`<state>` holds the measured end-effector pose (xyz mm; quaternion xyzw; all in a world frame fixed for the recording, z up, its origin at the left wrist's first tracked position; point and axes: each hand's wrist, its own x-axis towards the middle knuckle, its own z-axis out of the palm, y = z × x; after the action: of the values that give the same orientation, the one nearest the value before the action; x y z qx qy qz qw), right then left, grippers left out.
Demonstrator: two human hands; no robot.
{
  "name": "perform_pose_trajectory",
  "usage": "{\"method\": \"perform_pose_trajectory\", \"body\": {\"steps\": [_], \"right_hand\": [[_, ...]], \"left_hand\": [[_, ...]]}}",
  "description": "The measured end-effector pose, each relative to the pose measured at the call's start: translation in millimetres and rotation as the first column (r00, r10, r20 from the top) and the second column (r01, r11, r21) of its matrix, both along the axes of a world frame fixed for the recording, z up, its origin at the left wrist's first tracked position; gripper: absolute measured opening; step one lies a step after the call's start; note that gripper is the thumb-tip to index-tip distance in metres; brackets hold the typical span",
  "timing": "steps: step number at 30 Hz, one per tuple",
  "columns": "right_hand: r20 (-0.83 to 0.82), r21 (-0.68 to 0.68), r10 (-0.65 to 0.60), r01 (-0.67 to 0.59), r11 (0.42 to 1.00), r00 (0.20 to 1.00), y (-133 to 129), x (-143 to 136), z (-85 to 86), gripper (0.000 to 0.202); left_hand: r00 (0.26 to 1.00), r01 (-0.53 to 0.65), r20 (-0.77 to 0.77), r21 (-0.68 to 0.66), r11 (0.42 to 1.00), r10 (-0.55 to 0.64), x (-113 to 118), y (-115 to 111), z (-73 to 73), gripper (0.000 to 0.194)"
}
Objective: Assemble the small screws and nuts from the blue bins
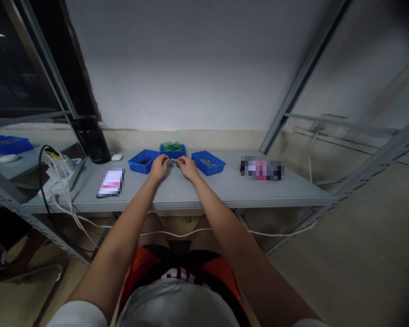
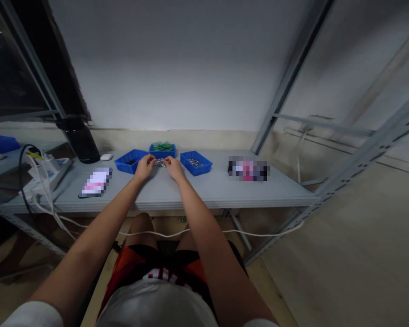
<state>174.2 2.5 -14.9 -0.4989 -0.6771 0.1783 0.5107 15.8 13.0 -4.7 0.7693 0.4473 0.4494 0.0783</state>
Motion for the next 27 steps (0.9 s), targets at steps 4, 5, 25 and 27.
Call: {"method": "perform_pose_trajectory", "body": {"steps": [4, 5, 25, 27], "right_hand": [[-0.121, 0.058, 0.000, 0.007, 0.998, 0.993, 0.4, 0.1, 4.7, 0.017], [-0.139, 0.059, 0.007, 0.001, 0.998, 0.990, 0.4, -0.4, 5.3, 0.017], [-0.497, 0.020, -0.148, 0.182, 0.983, 0.855, 6.9, 13.8, 10.8, 0.044], [-0.501, 0.022, -0.175, 0.215, 0.976, 0.847, 5.0, 13.8, 11.6, 0.052]], "left_hand": [[0.978, 0.144, -0.143, -0.085, 0.986, -0.155, 1.4, 2.1, -5.7, 0.014], [0.971, 0.173, -0.152, -0.087, 0.981, -0.185, 1.9, 2.1, -6.7, 0.014], [0.968, -0.056, -0.248, -0.114, 0.992, 0.026, -2.3, 0.7, -8.9, 0.029], [0.939, -0.106, -0.338, -0.095, 0.990, 0.068, -4.0, 0.1, -9.1, 0.031]]}}
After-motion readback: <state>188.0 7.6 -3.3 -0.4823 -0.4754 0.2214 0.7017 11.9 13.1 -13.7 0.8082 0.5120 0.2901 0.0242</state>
